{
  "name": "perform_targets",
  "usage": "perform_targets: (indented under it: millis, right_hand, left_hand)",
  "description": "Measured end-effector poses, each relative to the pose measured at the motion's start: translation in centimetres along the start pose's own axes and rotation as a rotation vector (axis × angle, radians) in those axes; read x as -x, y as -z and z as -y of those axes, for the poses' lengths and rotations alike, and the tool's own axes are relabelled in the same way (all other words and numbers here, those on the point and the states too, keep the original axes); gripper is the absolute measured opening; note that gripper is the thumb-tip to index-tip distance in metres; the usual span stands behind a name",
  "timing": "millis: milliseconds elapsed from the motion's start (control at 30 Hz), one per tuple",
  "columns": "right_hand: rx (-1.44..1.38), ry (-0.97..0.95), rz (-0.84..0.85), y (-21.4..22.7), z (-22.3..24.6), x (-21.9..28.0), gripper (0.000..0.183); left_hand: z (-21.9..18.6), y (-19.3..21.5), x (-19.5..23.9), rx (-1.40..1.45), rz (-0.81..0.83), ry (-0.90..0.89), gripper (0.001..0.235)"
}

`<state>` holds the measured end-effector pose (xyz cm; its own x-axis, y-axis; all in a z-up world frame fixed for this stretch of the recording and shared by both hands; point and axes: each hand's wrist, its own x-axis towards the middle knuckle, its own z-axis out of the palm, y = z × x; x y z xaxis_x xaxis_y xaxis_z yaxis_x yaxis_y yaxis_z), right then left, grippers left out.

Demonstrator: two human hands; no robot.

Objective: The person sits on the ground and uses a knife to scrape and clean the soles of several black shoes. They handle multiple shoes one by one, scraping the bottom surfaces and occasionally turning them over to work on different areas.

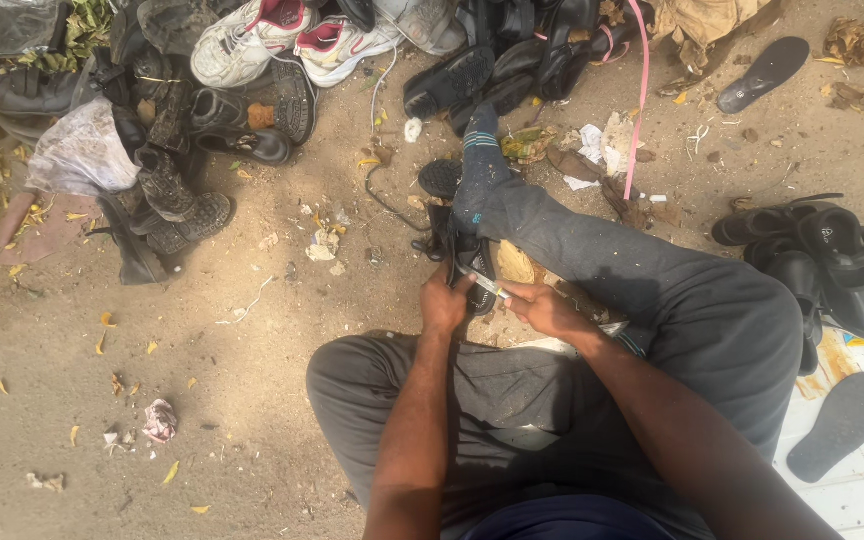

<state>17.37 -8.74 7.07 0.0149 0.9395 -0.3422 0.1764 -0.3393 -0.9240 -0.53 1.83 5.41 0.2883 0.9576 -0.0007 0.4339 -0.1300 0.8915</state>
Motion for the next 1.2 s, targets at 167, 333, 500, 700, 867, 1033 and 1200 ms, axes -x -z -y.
perform_targets:
  millis: [167, 333, 500, 700, 867, 1033, 1200]
  right_hand:
    - [0.312, -0.188, 0.026, 2.0, 2.0, 1.2, 0.047]
    - [-0.053, -0.207, 0.1, 3.1, -0.2, 2.0, 0.054]
    - [0.095, -0.206, -0.164, 1.9, 2.1, 3.5, 0.045]
    - [-0.182, 0.115, -0.18, -3.9, 3.4, 2.1, 0.045]
    - [0.049, -0.222, -0.199, 0.1, 3.4, 2.5, 0.035]
    - [-0.718, -0.24, -0.527, 16.7, 4.4, 4.7, 0.044]
    - [-0.938, 0.219, -0.919, 28.8, 9.1, 8.8, 0.028]
  left_hand:
    - [2.3, -0.6, -0.2, -0.172, -0.036, 0.084, 0.029]
    - [1.7, 0.4, 0.7, -0.361, -0.251, -0.018, 0.013]
    - [-1.9, 3.0, 4.6, -0.271, -0.201, -0.007, 0.017]
    - [-5.1, -1.8, 11.2, -0.576, 0.166, -0.251, 0.048]
    - [-7.0, -1.4, 12.9, -0.284, 0.166, -0.423, 0.049]
    - [-4.0, -1.1, 9.0, 0.033, -0.16, -0.169, 0.035]
    - [3.1, -3.2, 1.9, -0.186, -0.177, 0.332, 0.037]
